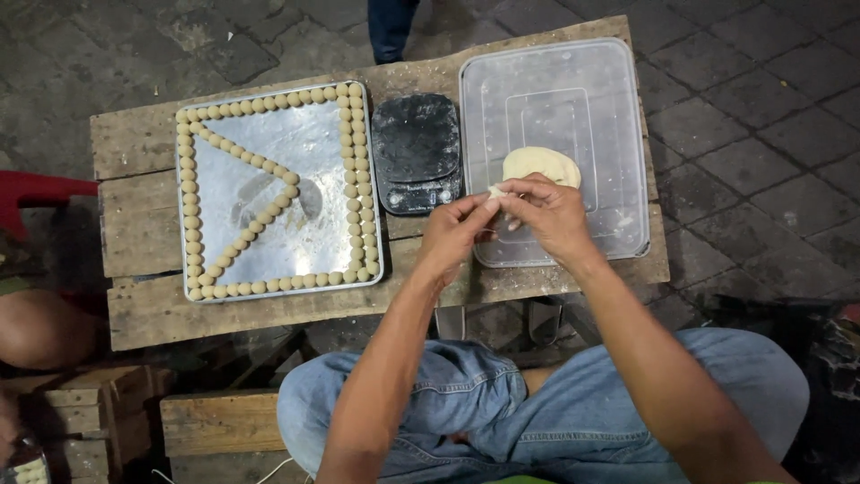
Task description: The person portions a large mass of dough into small pieces, weighs each piece on a digital scale, rolls it into a ball, and places it on a metal tray. The process is repeated continuously to fill the tray with uniform dough balls.
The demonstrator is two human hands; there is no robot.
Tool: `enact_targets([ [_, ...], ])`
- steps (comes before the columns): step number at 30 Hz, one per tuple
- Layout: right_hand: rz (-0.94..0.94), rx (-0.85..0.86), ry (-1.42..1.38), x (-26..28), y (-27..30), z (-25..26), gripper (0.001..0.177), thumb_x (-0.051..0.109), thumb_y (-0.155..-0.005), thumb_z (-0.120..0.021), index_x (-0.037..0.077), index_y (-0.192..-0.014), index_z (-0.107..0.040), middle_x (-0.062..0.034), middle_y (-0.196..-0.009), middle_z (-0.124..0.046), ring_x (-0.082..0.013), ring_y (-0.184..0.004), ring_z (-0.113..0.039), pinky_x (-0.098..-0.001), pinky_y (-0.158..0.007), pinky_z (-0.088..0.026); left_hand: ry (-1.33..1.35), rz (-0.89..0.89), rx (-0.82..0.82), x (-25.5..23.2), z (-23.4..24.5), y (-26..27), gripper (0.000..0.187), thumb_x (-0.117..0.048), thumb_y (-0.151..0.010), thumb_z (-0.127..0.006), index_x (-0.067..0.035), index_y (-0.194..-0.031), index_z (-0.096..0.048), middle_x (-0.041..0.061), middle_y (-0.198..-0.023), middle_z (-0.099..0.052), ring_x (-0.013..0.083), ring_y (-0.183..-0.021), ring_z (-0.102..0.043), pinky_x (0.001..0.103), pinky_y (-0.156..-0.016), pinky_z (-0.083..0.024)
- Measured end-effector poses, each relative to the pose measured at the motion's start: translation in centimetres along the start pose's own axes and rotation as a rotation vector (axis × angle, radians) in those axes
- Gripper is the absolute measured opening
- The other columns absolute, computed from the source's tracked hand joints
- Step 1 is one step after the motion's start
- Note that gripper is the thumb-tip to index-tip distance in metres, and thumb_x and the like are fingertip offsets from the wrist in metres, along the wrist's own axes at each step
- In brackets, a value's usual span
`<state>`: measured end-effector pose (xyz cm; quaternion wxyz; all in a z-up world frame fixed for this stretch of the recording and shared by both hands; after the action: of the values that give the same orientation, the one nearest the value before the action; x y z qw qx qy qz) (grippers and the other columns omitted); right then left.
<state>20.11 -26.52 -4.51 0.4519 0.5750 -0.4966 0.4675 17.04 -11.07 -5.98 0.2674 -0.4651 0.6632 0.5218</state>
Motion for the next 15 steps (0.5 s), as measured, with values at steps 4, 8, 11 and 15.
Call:
enact_targets([
  [4, 0.092, 0.001, 0.054, 0.0, -0.2, 0.5, 0.025, -0.002, -0.087, -0.084, -0.008, -0.109, -0.075, -0.0115, -0.09, -0.063, -0.0171, -0.072, -0.072, -0.0293, -0.059, -0.066, -0.11, -0.067, -0.038, 0.2, 0.1, 0.1, 0.03, -0.025, -0.095, -0.078, -0.004, -0.116, -0.078, 0.016, -0.101, -0.077, 0.0144, -0.094, -0.066, 0.04, -0.081, -0.062],
  [8, 0.377, -0.113, 0.526, 4.7, 1.1, -0.4, 0.019, 0.003, -0.084, -0.089, 0.004, -0.101, -0.081, -0.007, -0.092, -0.073, -0.0202, -0.074, -0.074, -0.0287, -0.061, -0.061, -0.016, -0.019, -0.111, 1.2, -0.1, 0.0, 0.032, -0.029, -0.096, -0.078, -0.003, -0.113, -0.078, 0.02, -0.097, -0.077, 0.0207, -0.09, -0.069, 0.041, -0.079, -0.061],
  [11, 0.526, -0.117, 0.646, 7.6, 2.4, -1.9, 0.014, 0.002, -0.087, -0.087, 0.003, -0.1, -0.082, -0.0065, -0.094, -0.075, -0.0237, -0.077, -0.075, -0.0306, -0.059, -0.061, 0.077, -0.036, -0.151, 1.1, 0.1, -0.1, 0.034, -0.028, -0.093, -0.081, 0.001, -0.112, -0.078, 0.023, -0.103, -0.077, 0.022, -0.094, -0.07, 0.044, -0.079, -0.062],
  [15, 0.369, -0.069, 0.496, 4.4, 1.2, -1.5, 0.017, 0.003, -0.083, -0.089, 0.002, -0.098, -0.082, -0.0118, -0.093, -0.079, -0.0226, -0.077, -0.077, -0.0294, -0.064, -0.062, -0.047, -0.11, -0.199, 0.7, 1.2, -0.2, 0.032, -0.022, -0.092, -0.078, 0.0, -0.115, -0.077, 0.024, -0.109, -0.076, 0.0231, -0.101, -0.068, 0.046, -0.082, -0.06],
])
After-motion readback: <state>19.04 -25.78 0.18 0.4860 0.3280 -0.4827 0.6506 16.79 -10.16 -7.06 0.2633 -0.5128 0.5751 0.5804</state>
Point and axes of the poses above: each hand's wrist, its own y-axis away from the middle knuckle, its own z-axis out of the back of the hand, x = y × z, the point moved 10 cm from there along -y, towards the middle knuckle
